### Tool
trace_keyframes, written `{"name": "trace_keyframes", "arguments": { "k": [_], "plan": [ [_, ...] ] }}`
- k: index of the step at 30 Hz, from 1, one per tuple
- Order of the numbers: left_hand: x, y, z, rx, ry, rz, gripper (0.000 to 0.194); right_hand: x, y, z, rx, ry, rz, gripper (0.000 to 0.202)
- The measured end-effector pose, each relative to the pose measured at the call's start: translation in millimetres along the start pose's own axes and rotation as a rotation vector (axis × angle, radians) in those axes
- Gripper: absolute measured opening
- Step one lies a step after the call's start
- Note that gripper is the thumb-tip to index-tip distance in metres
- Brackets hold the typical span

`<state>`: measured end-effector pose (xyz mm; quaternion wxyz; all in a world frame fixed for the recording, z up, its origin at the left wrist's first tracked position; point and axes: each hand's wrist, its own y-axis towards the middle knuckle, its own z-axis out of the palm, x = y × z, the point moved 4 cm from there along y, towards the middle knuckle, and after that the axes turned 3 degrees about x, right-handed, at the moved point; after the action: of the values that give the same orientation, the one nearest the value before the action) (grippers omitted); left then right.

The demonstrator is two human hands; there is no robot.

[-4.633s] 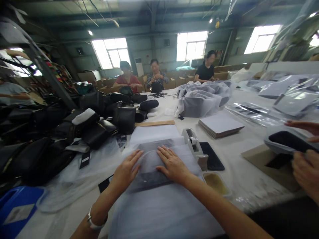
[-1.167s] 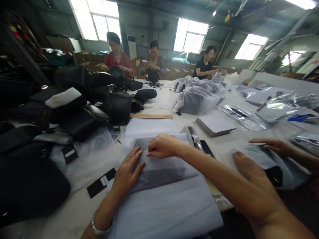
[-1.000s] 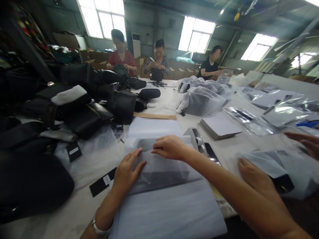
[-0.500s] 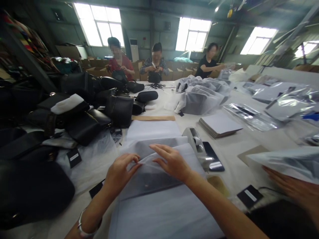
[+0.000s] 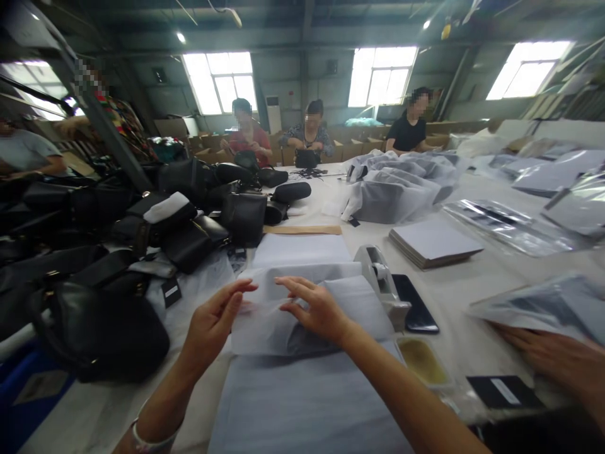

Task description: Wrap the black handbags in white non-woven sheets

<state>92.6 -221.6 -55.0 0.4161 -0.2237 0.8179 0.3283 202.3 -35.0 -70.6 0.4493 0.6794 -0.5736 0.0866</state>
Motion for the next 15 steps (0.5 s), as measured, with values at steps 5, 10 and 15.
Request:
{"name": "trace_keyframes", "arguments": {
  "k": [5,10,15],
  "plan": [
    [30.2,-0.5,-4.6,0.149,0.469,0.166,0.053,3.8,-1.2,-1.6,-0.021,-0.021,-0.049,0.048],
    [48.0,-12.2,9.0,0.433,0.838,0.324,0.078,6.3,1.7,1.7,-0.016,-0.084,-0.099,0.048],
    [54.7,-0.8,25.0,0.386,0.874,0.383,0.067,11.0,8.4,7.6,-0.005,-0.087,-0.142,0.051]
  ]
}}
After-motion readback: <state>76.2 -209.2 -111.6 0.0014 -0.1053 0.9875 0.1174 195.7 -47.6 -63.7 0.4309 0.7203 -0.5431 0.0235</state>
